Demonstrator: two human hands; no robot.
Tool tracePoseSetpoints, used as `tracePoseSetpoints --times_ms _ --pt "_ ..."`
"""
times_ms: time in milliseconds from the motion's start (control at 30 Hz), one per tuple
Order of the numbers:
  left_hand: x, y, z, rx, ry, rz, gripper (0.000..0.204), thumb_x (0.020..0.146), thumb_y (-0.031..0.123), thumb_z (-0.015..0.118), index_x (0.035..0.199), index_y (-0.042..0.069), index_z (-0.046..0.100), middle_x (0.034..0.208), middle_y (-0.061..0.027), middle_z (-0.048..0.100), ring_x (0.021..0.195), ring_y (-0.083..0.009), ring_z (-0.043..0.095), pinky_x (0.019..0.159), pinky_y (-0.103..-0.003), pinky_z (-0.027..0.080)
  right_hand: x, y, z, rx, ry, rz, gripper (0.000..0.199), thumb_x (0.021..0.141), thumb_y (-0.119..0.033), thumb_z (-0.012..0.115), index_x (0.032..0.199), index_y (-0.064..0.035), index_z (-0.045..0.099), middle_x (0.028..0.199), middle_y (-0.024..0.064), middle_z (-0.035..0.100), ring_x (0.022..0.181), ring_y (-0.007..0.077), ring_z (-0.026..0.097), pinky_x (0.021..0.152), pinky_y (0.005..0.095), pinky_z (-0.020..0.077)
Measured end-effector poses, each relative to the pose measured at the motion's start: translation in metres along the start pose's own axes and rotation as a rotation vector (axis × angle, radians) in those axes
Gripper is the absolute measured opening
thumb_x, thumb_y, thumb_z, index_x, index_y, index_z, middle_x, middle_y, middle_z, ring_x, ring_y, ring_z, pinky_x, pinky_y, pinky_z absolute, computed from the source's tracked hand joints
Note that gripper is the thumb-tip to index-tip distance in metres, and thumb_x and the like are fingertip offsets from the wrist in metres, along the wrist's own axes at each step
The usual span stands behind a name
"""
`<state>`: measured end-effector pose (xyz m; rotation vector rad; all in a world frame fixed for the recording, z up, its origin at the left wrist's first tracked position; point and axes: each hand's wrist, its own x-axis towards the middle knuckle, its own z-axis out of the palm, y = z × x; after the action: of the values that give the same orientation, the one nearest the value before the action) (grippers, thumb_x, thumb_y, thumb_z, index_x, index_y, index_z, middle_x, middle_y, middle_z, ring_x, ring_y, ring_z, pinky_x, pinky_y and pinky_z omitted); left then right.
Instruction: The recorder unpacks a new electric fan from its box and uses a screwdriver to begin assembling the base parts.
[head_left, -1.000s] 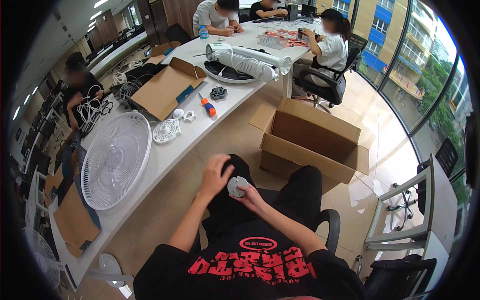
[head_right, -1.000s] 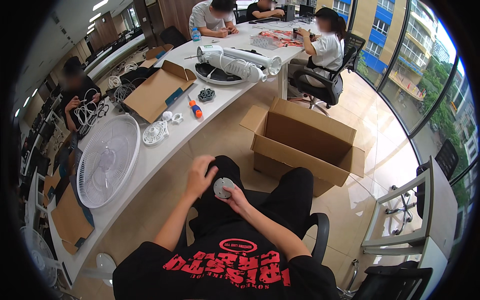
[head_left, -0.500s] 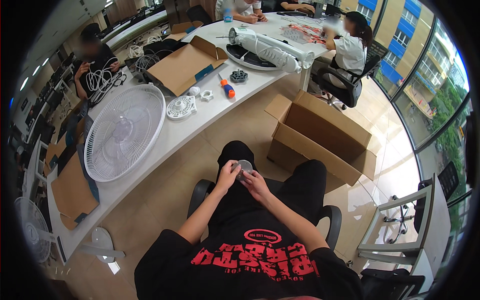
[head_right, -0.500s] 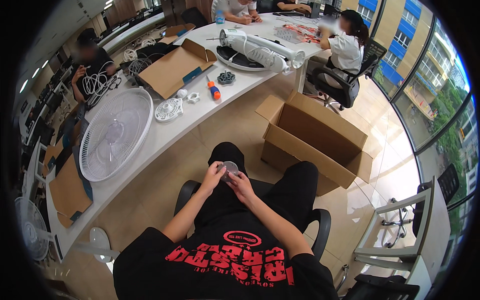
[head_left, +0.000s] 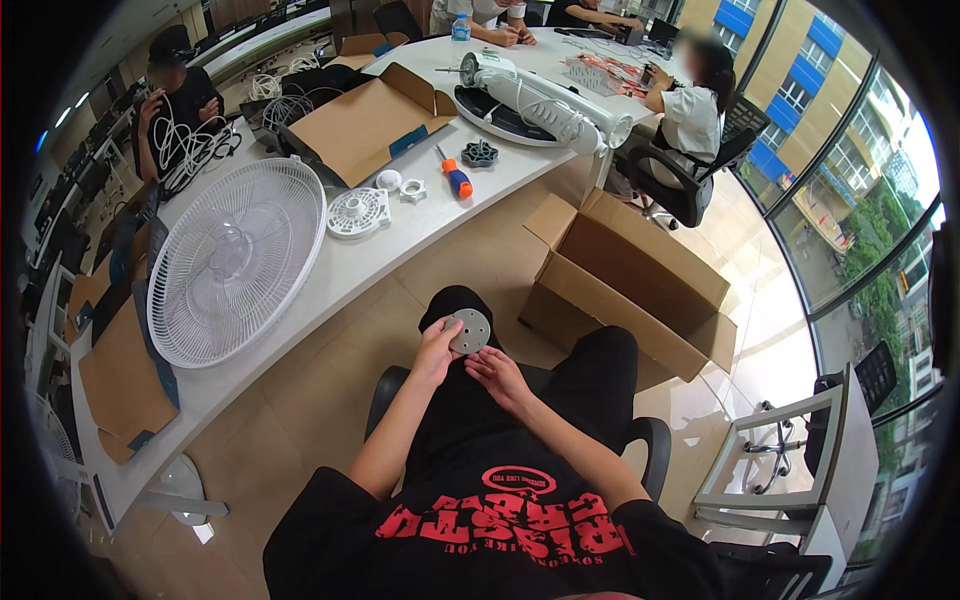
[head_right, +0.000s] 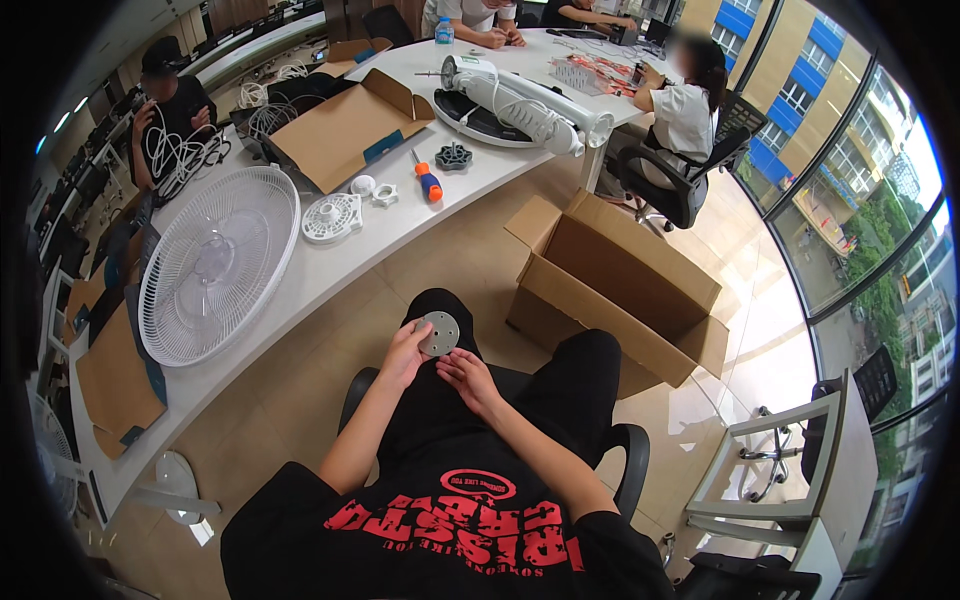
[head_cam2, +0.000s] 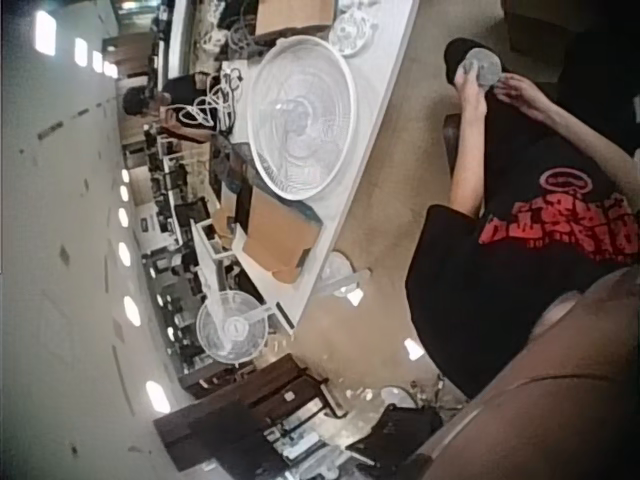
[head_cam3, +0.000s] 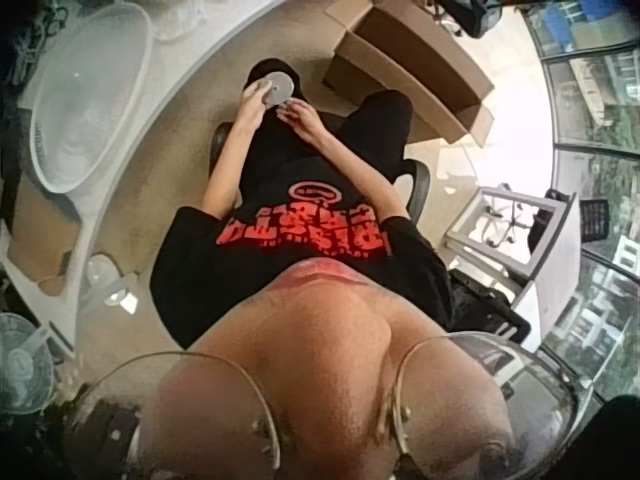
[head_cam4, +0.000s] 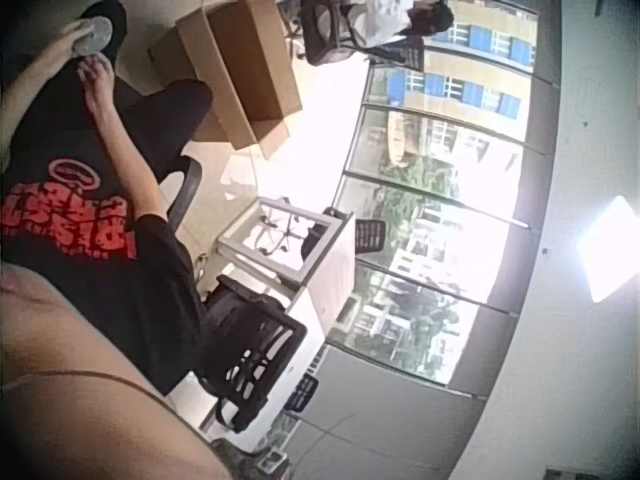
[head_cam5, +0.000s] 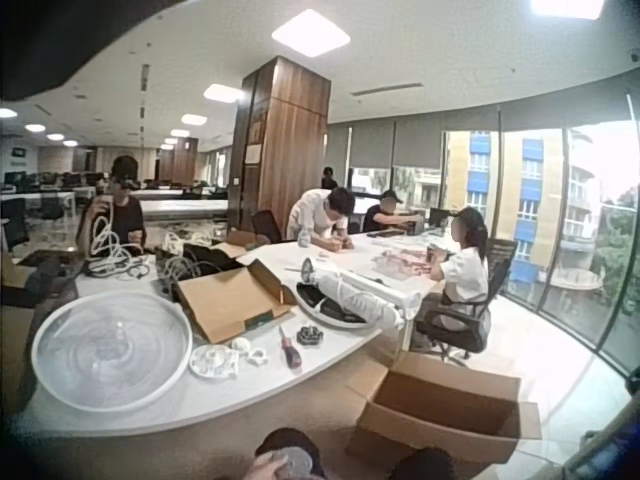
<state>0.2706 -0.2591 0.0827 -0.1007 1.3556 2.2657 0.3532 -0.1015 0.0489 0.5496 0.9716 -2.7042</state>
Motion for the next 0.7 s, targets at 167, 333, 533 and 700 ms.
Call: tracePoseSetpoints --times_ms 167,333,533,700 --pt "-0.002 0.003 0.001 -0.064 -0.042 -0.021 0.029 0.102 0.024 0.060 0.126 0.009 0.060 0.113 -0.0036 0.068 0.100 -0.0145 0.068 0.082 -0.032 0.057 0.002 -0.002 -0.002 0.001 -0.002 -0.001 0.021 0.103 -0.012 0.055 0.122 -0.0037 0.053 0.115 0.0133 0.063 0.110 0.0274 0.064 0.102 0.0430 0.0529" --pt "-0.002 0.002 0.002 -0.079 -0.045 -0.051 0.029 0.101 0.025 0.061 0.125 0.009 0.060 0.112 -0.0036 0.069 0.099 -0.0151 0.068 0.082 -0.031 0.056 0.001 -0.003 -0.004 0.003 0.006 0.002 0.020 0.104 -0.012 0.053 0.123 -0.0044 0.053 0.114 0.0131 0.062 0.110 0.0270 0.064 0.103 0.0435 0.0523" --pt "0.000 0.000 0.000 -0.204 -0.062 -0.096 0.027 0.101 0.029 0.063 0.119 0.009 0.063 0.112 -0.0045 0.069 0.098 -0.0170 0.069 0.086 -0.034 0.058 0.000 -0.005 -0.002 0.017 0.030 0.013 0.021 0.105 -0.020 0.052 0.120 -0.0047 0.055 0.114 0.0125 0.062 0.110 0.0275 0.064 0.102 0.0441 0.0525" --pt "-0.006 0.007 0.006 -0.413 -0.090 -0.157 0.026 0.102 0.034 0.060 0.110 0.009 0.066 0.108 -0.0067 0.071 0.101 -0.0185 0.070 0.086 -0.035 0.059 -0.002 -0.006 -0.001 0.001 0.029 0.014 0.023 0.105 -0.023 0.052 0.118 -0.0044 0.057 0.114 0.0127 0.062 0.109 0.0280 0.064 0.102 0.0441 0.0526"
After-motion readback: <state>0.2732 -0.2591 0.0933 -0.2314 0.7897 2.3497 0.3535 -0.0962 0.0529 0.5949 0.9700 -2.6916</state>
